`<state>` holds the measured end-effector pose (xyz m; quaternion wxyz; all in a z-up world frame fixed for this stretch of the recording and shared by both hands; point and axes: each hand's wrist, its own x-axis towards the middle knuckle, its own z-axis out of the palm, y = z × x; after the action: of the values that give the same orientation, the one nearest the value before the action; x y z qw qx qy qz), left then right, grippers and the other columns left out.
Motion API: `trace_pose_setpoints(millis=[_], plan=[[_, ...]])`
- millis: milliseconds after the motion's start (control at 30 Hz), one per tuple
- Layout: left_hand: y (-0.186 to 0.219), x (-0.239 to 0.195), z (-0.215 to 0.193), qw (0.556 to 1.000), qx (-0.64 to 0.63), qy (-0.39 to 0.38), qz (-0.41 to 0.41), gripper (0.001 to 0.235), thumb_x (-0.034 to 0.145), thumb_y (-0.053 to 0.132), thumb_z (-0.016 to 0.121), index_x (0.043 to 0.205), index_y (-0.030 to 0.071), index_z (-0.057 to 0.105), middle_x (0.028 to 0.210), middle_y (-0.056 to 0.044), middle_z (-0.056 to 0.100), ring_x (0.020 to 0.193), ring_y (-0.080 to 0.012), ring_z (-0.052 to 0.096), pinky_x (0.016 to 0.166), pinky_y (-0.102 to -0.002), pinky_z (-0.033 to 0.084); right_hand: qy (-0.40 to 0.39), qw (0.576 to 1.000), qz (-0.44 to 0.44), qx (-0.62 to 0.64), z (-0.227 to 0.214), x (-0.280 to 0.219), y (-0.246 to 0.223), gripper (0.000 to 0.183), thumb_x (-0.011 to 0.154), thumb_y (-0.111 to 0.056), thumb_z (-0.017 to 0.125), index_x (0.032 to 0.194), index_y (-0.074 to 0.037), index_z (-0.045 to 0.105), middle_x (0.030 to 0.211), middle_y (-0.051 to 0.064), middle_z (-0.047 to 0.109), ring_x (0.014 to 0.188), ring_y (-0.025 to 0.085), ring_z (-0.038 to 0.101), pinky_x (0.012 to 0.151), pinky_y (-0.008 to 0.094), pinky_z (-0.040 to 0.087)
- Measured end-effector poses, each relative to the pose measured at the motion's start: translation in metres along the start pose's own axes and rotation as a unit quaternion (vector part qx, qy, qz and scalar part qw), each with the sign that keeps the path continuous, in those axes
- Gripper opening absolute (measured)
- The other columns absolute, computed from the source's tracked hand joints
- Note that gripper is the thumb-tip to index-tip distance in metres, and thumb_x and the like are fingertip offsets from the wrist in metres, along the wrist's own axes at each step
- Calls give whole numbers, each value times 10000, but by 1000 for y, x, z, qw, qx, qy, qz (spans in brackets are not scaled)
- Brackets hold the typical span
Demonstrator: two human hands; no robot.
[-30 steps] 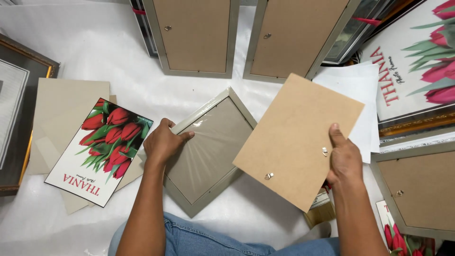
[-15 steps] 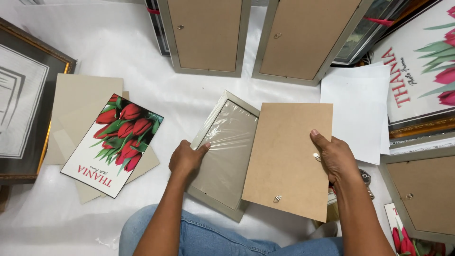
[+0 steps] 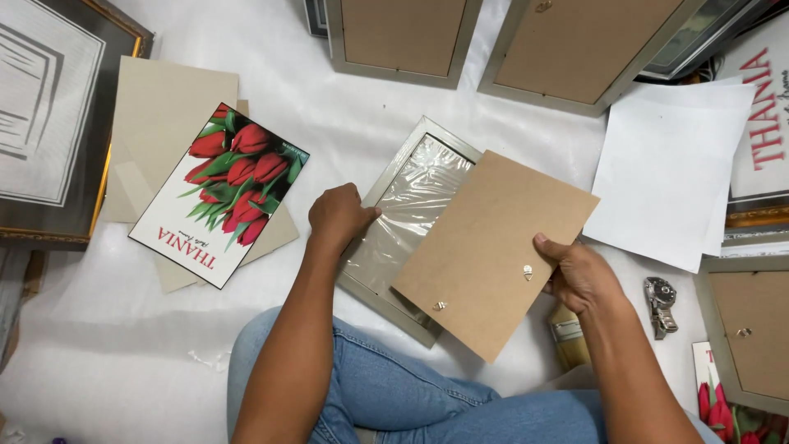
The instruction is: Assemble a picture frame by cleaning the glass and securing the artwork and backing.
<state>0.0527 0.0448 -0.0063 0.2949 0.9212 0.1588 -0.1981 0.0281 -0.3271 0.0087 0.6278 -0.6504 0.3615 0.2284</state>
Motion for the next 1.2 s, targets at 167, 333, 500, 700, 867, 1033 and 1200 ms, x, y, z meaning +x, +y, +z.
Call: trace_pose_setpoints(millis=[167, 333, 500, 700, 867, 1033, 1200], plan=[[12, 6, -9, 998, 7, -68, 11, 561, 873, 326, 764, 1228, -85, 627, 1143, -309, 701, 1119, -463, 679, 873, -565, 554, 2, 998, 58, 19, 9, -1, 12, 556, 952, -190, 683, 1388, 64, 449, 1189, 218, 640, 1067, 377, 674, 871, 580, 546], [9, 16, -10, 994, 29, -99, 25, 555, 893, 316, 757, 1259, -76, 617, 1168, -302, 700, 1131, -464, 675, 874, -570, 555, 5, 994, 106, 38, 17, -7, 15, 504, 931, -156, 690, 1338, 53, 477, 1161, 222, 660, 1045, 406, 683, 855, 607, 557], [5, 19, -3, 993, 36, -105, 30, 584, 885, 324, 769, 1284, -70, 606, 1177, -295, 701, 1134, -459, 675, 886, -583, 551, 22, 994, 109, 11, 11, 6, 31, 474, 929, -100, 700, 1295, 87, 463, 1094, 197, 626, 994, 391, 682, 848, 614, 567], [3, 21, -4, 994, 15, -101, 45, 572, 894, 274, 761, 1307, -84, 595, 1182, -302, 697, 1137, -470, 671, 890, -595, 550, 65, 990, 16, -127, 39, -21, 19, 521, 784, -87, 856, 1114, 114, 505, 893, 252, 654, 805, 386, 702, 730, 524, 594], [-2, 26, 4, 995, 12, -88, 52, 564, 880, 257, 772, 1301, -79, 604, 1162, -299, 702, 1117, -466, 680, 872, -590, 560, 80, 981, -34, -174, 55, -27, 16, 521, 744, -95, 896, 1032, 152, 539, 787, 270, 648, 676, 393, 707, 627, 508, 609], [-2, 24, 3, 995, 5, -79, 59, 548, 879, 233, 768, 1298, -82, 607, 1153, -301, 704, 1110, -469, 683, 866, -596, 562, 89, 974, -53, -201, 63, -34, 15, 558, 723, -141, 937, 940, 168, 527, 710, 278, 613, 615, 388, 698, 576, 507, 605], [1, 25, 2, 994, 10, -93, 55, 581, 874, 237, 782, 1326, -79, 596, 1186, -301, 697, 1144, -477, 666, 908, -608, 545, 95, 971, -72, -208, 74, -49, 1, 565, 755, -118, 896, 1031, 192, 512, 750, 307, 605, 626, 402, 689, 592, 513, 600]])
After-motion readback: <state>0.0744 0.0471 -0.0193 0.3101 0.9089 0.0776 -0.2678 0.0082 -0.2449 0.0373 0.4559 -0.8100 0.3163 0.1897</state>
